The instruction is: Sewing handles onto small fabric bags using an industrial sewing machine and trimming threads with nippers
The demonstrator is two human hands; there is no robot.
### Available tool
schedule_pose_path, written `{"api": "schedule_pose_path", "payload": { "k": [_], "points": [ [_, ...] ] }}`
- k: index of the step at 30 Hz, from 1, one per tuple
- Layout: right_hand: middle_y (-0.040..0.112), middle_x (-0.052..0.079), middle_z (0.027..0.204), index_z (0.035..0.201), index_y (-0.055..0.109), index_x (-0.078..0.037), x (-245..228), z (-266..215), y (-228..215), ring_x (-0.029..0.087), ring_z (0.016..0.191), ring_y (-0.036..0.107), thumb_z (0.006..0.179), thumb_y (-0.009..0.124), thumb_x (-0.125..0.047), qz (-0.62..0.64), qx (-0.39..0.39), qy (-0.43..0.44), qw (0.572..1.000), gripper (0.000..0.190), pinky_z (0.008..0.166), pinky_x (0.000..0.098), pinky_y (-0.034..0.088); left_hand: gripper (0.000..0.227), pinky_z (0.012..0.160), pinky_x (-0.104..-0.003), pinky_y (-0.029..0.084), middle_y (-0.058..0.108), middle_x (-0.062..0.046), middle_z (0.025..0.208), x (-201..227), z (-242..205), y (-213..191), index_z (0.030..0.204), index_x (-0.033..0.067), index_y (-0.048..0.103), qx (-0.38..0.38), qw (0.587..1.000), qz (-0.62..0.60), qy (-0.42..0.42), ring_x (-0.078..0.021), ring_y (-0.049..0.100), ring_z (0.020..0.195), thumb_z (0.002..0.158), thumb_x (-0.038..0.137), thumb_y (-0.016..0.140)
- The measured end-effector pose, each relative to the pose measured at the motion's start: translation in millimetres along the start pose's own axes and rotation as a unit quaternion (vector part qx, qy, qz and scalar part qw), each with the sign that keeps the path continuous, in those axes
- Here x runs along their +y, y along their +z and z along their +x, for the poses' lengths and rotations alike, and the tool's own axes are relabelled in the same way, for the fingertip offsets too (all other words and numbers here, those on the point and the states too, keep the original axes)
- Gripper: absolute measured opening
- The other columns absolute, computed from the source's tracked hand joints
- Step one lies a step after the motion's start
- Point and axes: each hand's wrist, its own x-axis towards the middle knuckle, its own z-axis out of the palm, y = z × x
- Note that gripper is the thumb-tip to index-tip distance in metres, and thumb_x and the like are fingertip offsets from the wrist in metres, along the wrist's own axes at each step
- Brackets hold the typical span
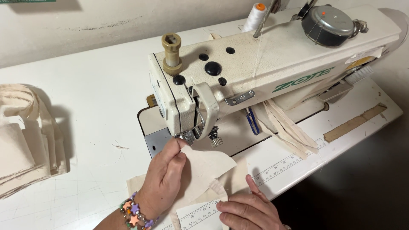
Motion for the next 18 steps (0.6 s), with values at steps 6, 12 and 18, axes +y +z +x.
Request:
{"api": "schedule_pose_path", "payload": {
  "k": [6, 12, 18],
  "points": [
    [0.081, -0.004, 0.077, 0.075, 0.077, -0.019, -24, 22, 18, 0.005, 0.068, 0.073, 0.094, 0.059, -0.04, -0.028, 0.123, 0.134, 0.983, 0.034, 0.113, 0.0577, 0.046, 0.021, 0.06, -0.031, 0.033, 0.038, 0.001, 0.069, -2, 1, -3, 0.078, 0.0104, 0.045, 0.016, 0.999, -0.04, -0.002, -0.0124, 0.036, 0.065, 0.095, 0.007, 0.034],
    [0.078, -0.002, 0.076, 0.086, 0.075, -0.011, -15, 22, 13, 0.009, 0.066, 0.067, 0.089, 0.058, -0.006, -0.003, 0.111, 0.141, 0.984, 0.018, 0.122, 0.0608, 0.031, 0.023, 0.07, -0.032, 0.039, 0.049, 0.0, 0.077, -6, 1, -8, 0.079, 0.0077, 0.055, 0.023, 0.994, -0.085, -0.071, -0.0149, 0.046, 0.076, 0.092, 0.009, 0.036],
    [0.081, 0.001, 0.087, 0.097, 0.074, -0.014, -15, 15, 7, 0.01, 0.075, 0.077, 0.096, 0.062, -0.026, 0.005, 0.091, 0.153, 0.984, 0.018, 0.124, 0.0622, 0.031, 0.022, 0.065, -0.031, 0.036, 0.044, 0.001, 0.076, 0, 2, -9, 0.078, 0.0087, 0.051, 0.002, 0.997, -0.063, -0.052, -0.0137, 0.041, 0.071, 0.092, 0.008, 0.035]
  ]
}}
